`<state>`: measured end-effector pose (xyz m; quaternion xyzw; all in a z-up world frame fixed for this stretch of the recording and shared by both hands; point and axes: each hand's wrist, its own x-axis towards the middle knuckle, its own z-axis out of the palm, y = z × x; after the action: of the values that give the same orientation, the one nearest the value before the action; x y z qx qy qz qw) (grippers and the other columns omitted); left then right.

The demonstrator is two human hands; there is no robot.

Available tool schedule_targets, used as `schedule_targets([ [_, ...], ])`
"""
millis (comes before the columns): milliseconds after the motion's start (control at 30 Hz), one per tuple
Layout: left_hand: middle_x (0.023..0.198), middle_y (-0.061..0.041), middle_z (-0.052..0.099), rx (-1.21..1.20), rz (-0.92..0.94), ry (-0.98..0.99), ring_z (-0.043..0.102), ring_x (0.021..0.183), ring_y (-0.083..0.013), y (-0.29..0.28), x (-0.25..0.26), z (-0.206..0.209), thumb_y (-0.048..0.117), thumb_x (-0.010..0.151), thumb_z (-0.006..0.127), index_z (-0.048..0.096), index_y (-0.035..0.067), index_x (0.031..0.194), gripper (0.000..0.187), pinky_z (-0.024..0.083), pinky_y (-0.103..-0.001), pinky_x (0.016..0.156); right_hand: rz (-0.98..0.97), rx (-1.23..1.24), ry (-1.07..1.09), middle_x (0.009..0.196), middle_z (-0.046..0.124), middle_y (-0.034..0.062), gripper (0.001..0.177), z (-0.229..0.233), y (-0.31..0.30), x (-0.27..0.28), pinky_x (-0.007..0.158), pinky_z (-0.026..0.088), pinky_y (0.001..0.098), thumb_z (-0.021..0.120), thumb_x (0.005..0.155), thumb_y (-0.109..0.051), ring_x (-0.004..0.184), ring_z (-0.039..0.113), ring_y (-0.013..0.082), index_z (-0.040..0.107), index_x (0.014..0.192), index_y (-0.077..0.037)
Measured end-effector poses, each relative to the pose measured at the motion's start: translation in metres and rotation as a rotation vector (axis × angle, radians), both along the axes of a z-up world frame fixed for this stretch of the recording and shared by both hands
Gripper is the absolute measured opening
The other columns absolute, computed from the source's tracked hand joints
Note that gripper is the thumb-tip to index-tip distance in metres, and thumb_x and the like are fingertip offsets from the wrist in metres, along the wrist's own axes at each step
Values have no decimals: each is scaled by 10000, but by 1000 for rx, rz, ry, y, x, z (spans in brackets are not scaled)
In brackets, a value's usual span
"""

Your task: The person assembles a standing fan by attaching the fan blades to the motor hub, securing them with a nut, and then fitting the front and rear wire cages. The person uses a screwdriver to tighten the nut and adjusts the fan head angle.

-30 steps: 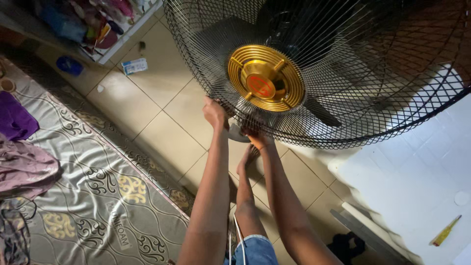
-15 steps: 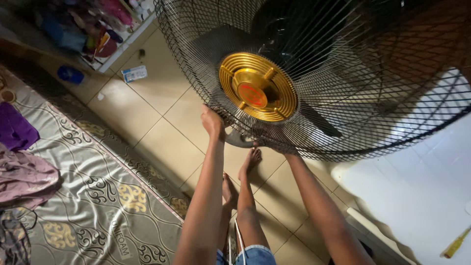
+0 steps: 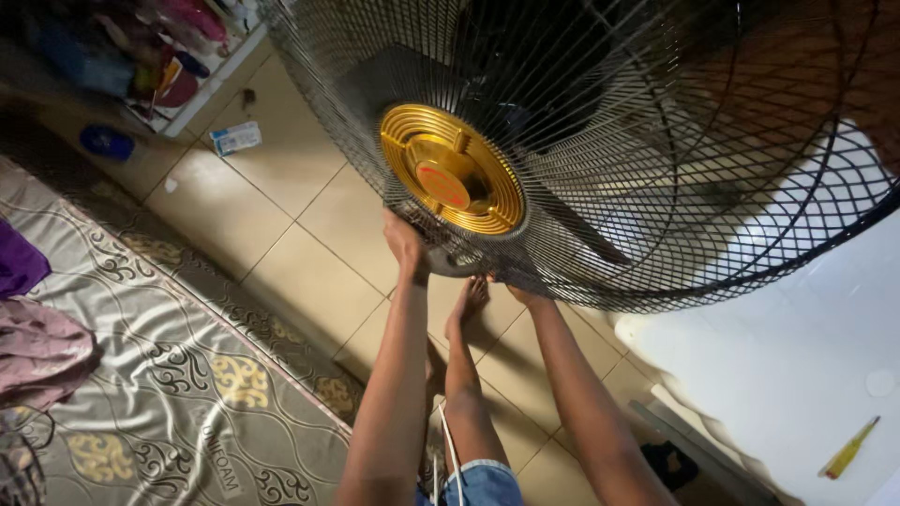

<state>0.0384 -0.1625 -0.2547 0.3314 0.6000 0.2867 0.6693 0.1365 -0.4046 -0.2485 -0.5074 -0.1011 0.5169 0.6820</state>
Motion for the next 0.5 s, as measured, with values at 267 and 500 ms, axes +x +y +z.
schedule_targets([
  [267,1123,-223,737,-234,35,48,705,979,-339,-8,10,-3,534,1030,337,670,-121,1183,750,543,-419,881,277,238,-7,1094,710,120,217,60,-2,11,939,550,405,683,983,-153,1033,661,260,697,1160,-27],
  [500,1148,-190,718,-309,46,-87,709,1025,-331,-8,-2,9,539,1022,328,617,-73,1241,711,557,-424,898,24,-52,140,1207,691,109,364,63,4,-14,1004,539,397,683,954,-221,1127,653,247,653,1277,-57],
])
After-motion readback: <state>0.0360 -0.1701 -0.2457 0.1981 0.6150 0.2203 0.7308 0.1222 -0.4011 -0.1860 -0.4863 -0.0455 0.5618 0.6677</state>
